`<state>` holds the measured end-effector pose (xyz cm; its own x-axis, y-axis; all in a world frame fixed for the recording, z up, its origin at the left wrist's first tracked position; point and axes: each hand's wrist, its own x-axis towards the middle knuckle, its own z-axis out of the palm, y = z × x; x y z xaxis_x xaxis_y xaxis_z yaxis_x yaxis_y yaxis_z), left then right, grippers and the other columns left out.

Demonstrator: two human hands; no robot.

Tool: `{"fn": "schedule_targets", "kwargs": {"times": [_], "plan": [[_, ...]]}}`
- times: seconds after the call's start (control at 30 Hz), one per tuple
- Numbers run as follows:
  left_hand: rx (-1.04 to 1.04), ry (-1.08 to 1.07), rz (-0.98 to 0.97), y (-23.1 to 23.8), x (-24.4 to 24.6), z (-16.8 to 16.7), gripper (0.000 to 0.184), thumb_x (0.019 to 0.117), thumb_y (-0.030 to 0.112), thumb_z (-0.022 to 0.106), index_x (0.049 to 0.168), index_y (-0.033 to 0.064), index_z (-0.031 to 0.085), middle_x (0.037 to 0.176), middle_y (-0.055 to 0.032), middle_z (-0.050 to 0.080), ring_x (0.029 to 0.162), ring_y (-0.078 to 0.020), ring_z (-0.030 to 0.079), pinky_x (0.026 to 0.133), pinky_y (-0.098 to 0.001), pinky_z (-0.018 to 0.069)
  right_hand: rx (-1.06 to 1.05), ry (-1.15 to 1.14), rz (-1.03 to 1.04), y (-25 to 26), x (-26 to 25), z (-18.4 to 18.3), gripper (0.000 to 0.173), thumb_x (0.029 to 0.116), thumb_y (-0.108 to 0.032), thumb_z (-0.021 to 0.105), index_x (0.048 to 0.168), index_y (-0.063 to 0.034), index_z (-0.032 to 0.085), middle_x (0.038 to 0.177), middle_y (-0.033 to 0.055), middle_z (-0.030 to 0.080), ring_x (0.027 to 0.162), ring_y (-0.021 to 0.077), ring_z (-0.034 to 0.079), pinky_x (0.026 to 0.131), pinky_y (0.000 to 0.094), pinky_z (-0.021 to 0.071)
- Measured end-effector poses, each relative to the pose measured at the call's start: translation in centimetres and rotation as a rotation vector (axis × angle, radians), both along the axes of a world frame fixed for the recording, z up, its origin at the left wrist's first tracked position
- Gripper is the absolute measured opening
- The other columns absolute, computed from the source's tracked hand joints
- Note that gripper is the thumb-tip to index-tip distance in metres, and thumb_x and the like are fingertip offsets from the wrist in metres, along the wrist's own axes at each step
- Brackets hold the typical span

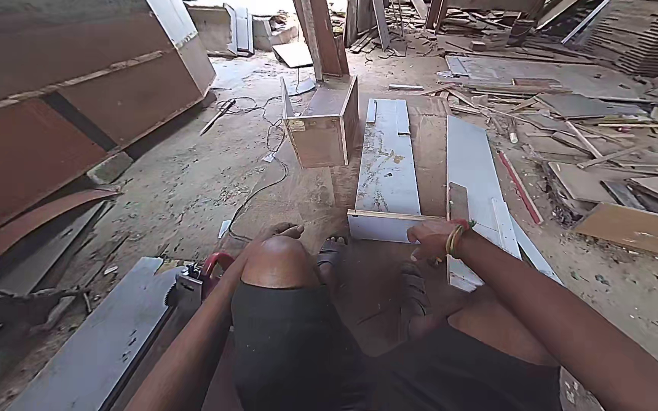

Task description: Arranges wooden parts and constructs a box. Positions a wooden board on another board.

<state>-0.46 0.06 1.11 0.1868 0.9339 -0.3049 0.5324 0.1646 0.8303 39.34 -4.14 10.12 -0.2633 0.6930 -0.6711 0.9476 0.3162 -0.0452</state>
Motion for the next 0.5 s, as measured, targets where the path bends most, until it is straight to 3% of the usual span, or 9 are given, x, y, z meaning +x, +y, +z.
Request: {"fn": "schedule_targets", "kwargs": {"times": [0.1, 0.2, 0.27, 0.4, 0.5], "plan": [[0.004, 0.016, -0.069, 0.3, 0.1, 0.5, 0.034, 0.1011, 0.044, 0.062, 0.119, 0.0155, 0.070, 0.101, 0.0008, 0.073, 0.083, -0.0051, 0.067, 0.080, -0.0285, 0.0545, -0.017, 0.053, 0.025, 1.0, -0.2, -1.5, 0.053, 0.0970, -0.043, 0.069, 0.129, -0.0017, 0.063, 0.115, 0.0262, 0.067, 0.111, 0.0438, 0.064, 0.094, 0.0657, 0.0484], [-0.042, 0.117, -0.206, 1.4, 0.7, 1.8, 0.048, 0.0991, 0.041, 0.067, 0.133, 0.0085, 0.063, 0.118, -0.0106, 0.071, 0.102, -0.0151, 0.068, 0.095, -0.0387, 0.0530, 0.113, 0.139, -0.049, 3.7, 1.1, -2.8, 0.058, 0.0943, -0.043, 0.072, 0.138, -0.0064, 0.060, 0.135, 0.0265, 0.057, 0.126, 0.0455, 0.055, 0.101, 0.0659, 0.0451], [-0.006, 0.254, -0.340, 3.4, 0.7, 1.5, 0.057, 0.0972, 0.042, 0.069, 0.139, 0.0048, 0.058, 0.128, -0.0150, 0.069, 0.111, -0.0225, 0.069, 0.101, -0.0449, 0.0526, 0.252, 0.136, -0.105, 5.5, 1.8, -3.4, 0.061, 0.0926, -0.042, 0.074, 0.140, -0.0077, 0.057, 0.140, 0.0254, 0.052, 0.130, 0.0466, 0.049, 0.102, 0.0670, 0.0414], [0.134, 0.414, -0.350, 8.9, 2.5, 1.5, 0.047, 0.0986, 0.039, 0.068, 0.131, 0.0050, 0.066, 0.125, -0.0134, 0.070, 0.108, -0.0268, 0.071, 0.100, -0.0532, 0.0533, 0.349, 0.275, -0.158, 9.6, 3.1, -4.4, 0.064, 0.0927, -0.051, 0.070, 0.143, -0.0138, 0.056, 0.145, 0.0184, 0.050, 0.132, 0.0417, 0.049, 0.103, 0.0634, 0.0415], [0.206, 0.456, -0.248, 16.6, 4.0, 2.4, 0.038, 0.1017, 0.036, 0.064, 0.125, 0.0068, 0.070, 0.118, -0.0123, 0.073, 0.108, -0.0261, 0.071, 0.101, -0.0542, 0.0521, 0.379, 0.356, -0.142, 12.4, 2.9, -5.6, 0.060, 0.0928, -0.050, 0.069, 0.140, -0.0145, 0.060, 0.147, 0.0169, 0.050, 0.132, 0.0412, 0.049, 0.102, 0.0619, 0.0424]]}}
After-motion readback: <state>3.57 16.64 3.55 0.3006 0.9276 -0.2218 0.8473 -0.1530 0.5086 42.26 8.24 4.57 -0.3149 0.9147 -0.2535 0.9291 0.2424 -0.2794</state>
